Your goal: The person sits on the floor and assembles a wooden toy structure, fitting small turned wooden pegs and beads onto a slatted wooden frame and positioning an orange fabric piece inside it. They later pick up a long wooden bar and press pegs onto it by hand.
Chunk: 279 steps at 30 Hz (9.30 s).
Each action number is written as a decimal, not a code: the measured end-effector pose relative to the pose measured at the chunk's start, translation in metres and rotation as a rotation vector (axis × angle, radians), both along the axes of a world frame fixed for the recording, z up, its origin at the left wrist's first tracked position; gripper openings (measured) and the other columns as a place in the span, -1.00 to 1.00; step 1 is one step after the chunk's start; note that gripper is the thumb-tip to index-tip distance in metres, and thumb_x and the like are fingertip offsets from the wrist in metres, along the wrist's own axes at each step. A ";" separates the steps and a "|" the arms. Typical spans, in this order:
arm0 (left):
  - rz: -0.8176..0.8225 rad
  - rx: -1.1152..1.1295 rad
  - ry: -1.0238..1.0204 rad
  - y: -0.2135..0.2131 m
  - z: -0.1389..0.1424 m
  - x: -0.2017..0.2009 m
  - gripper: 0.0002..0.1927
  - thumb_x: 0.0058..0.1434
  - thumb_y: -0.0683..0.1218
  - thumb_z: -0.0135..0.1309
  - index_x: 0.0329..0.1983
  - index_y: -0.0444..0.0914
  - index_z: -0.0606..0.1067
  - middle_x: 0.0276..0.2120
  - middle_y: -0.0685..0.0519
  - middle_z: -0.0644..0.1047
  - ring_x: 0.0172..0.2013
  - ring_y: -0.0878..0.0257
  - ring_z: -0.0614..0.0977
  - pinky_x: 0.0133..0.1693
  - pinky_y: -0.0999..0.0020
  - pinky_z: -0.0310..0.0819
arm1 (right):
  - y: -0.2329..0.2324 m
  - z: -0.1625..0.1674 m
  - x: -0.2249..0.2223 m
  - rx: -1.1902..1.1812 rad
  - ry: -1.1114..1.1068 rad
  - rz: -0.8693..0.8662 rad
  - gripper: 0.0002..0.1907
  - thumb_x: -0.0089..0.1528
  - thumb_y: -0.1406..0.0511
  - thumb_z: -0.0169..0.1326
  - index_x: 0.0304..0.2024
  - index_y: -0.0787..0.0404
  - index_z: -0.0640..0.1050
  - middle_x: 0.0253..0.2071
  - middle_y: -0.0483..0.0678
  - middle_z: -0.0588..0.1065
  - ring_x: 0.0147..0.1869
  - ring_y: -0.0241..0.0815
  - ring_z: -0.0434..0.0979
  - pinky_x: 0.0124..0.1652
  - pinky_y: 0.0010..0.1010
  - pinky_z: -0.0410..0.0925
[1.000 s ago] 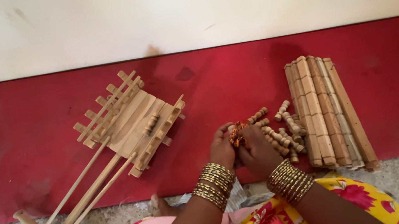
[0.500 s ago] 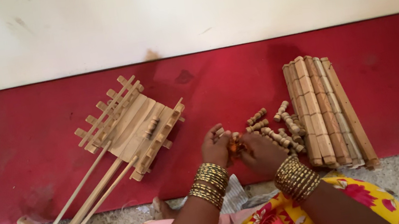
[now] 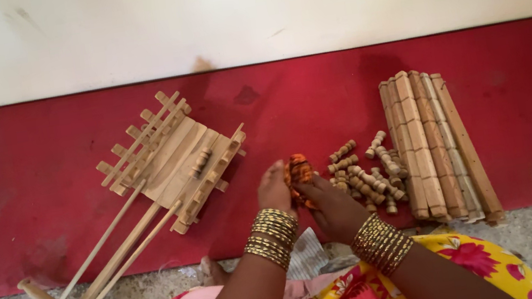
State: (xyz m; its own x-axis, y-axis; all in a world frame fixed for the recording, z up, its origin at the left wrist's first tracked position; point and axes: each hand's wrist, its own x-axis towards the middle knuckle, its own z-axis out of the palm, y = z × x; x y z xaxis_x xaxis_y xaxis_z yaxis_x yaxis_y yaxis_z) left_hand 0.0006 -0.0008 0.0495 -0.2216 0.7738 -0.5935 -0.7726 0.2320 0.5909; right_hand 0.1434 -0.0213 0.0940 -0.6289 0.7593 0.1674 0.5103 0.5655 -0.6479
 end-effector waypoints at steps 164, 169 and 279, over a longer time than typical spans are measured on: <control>-0.395 0.209 1.039 0.059 0.001 -0.060 -0.52 0.32 0.05 0.07 0.23 -0.26 0.44 0.17 -0.13 0.51 0.18 0.08 0.55 0.20 0.15 0.44 | 0.122 -0.040 0.096 -0.282 -0.157 -0.505 -0.52 0.28 0.27 -0.07 0.26 0.15 0.43 -0.20 0.16 0.61 -0.30 0.06 0.63 -0.27 -0.09 0.46; -0.101 -0.178 0.955 0.040 -0.002 -0.156 -0.59 0.31 -0.03 0.07 0.20 -0.21 0.47 0.10 -0.06 0.57 0.10 0.11 0.62 0.13 0.22 0.55 | 0.093 -0.043 0.070 -0.213 -0.056 -0.396 -0.50 0.23 0.32 -0.06 0.24 0.15 0.45 -0.18 0.13 0.61 -0.28 -0.05 0.64 -0.27 -0.15 0.48; -0.211 0.436 -0.511 -0.011 -0.026 0.032 -0.14 0.43 0.46 -0.46 0.12 -0.34 0.48 -0.14 -0.06 0.62 -0.15 0.13 0.64 -0.13 0.23 0.58 | 0.042 -0.045 0.006 -0.014 0.188 -0.307 -0.50 0.38 0.03 -0.23 -0.01 0.25 0.55 0.04 0.11 0.55 0.16 0.04 0.55 0.15 -0.07 0.36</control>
State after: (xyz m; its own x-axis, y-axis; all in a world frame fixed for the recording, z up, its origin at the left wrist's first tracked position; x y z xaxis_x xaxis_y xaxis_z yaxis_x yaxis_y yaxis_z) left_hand 0.0328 -0.0114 0.0230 0.1835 0.9605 -0.2094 -0.9427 0.2323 0.2396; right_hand 0.1494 0.0212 0.0488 -0.3303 0.9110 0.2469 0.5258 0.3948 -0.7534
